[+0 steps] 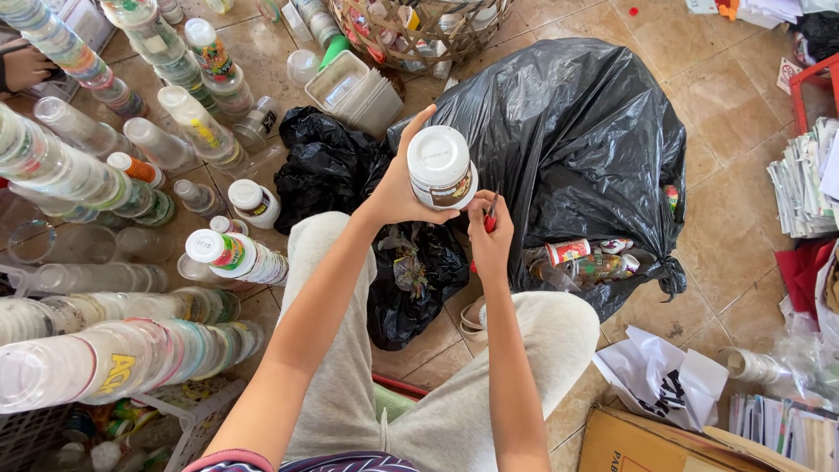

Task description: The person sits on a low stool and uses a red utility knife to cut the plastic lids and labels off several small plastic containers. They hold each container in their left hand and cut around the rim with the knife in their right hand, then place the modified containers on the floor.

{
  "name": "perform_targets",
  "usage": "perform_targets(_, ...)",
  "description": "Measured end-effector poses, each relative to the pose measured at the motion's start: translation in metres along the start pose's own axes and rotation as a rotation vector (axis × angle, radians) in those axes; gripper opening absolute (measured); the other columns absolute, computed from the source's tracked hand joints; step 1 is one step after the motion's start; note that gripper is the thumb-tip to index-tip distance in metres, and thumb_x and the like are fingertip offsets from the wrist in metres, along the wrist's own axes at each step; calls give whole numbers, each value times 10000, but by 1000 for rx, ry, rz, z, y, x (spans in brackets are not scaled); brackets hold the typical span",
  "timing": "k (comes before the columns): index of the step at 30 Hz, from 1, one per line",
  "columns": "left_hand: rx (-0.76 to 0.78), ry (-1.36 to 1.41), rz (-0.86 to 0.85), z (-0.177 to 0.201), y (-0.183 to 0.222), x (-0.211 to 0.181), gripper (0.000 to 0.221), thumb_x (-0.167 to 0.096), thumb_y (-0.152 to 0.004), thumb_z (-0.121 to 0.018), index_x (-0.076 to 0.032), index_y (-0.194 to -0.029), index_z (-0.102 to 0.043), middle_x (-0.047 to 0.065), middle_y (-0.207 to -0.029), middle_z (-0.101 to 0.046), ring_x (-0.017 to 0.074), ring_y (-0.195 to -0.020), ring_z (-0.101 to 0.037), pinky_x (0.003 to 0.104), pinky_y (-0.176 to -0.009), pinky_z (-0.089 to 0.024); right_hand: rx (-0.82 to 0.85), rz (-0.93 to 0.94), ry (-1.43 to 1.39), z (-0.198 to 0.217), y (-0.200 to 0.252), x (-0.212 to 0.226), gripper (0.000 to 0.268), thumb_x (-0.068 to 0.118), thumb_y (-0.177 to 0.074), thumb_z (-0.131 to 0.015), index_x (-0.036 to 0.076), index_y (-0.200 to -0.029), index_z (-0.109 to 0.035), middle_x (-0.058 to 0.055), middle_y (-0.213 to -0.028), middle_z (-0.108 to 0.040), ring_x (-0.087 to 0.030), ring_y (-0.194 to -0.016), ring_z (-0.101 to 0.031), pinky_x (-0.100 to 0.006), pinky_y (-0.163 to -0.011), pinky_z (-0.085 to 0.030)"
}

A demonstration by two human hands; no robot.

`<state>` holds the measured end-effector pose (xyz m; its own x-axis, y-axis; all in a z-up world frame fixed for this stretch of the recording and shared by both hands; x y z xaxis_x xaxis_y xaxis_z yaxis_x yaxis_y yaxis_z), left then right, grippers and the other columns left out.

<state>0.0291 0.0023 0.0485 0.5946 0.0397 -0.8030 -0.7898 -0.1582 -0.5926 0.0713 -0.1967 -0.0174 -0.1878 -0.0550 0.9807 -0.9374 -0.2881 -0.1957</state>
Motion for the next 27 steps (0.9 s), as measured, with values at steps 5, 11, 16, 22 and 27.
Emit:
perform_targets(5,-101,-36,-5,-7,-2,-1,1408,-159,-576,-1041,-103,-1639,-120,160,-1268,-680,270,-1208,-638,509,-1179,-356,69,34,-64,-16,11,4,650,636,-1051,-254,67,-985,-559,-92,-658,-564,-88,-418,-379,-199,-412,-285)
perform_targets(11,-387,435,136,-19,7,66,1228,-148,-705,-932,-108,-1611,-103,147,-1374,-528,238,-1182,-572,474,-1116,-407,24,-28,117,-9,12,1,744,666,-1039,-91,104,-845,-537,-64,-516,-487,-119,-402,-358,-212,-423,-313)
perform_targets(16,-694,1029,810,-23,0,45,752,-567,-813,-778,-53,-1285,-496,138,-1185,-603,308,-1073,-646,386,-912,-580,-7,-127,17,-6,8,9,470,493,-1111,-200,140,-952,-468,-58,-570,-465,-101,-428,-334,-205,-429,-279)
perform_targets(22,-776,1083,1071,-43,8,39,904,-525,-686,-890,38,-1294,-527,226,-1159,-647,386,-1051,-681,433,-890,-595,34,-28,258,-9,16,10,326,388,-1119,-355,91,-1061,-477,-89,-650,-594,-140,-468,-452,-264,-473,-377)
perform_targets(27,-674,1040,1007,-54,5,35,697,-496,-758,-842,10,-1186,-627,203,-1067,-692,357,-957,-716,448,-843,-631,-20,139,880,-16,22,36,352,480,-1102,-514,132,-1071,-561,-98,-726,-642,-282,-608,-653,-359,-594,-500)
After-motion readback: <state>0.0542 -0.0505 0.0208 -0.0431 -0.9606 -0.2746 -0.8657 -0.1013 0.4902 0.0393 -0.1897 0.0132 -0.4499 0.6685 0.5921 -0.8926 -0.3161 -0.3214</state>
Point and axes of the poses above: each hand's wrist, its own y-axis away from the middle knuckle, its own z-axis out of the back of the hand, x = y × z, the point moved 3 cm from there along -y, towards the middle knuckle
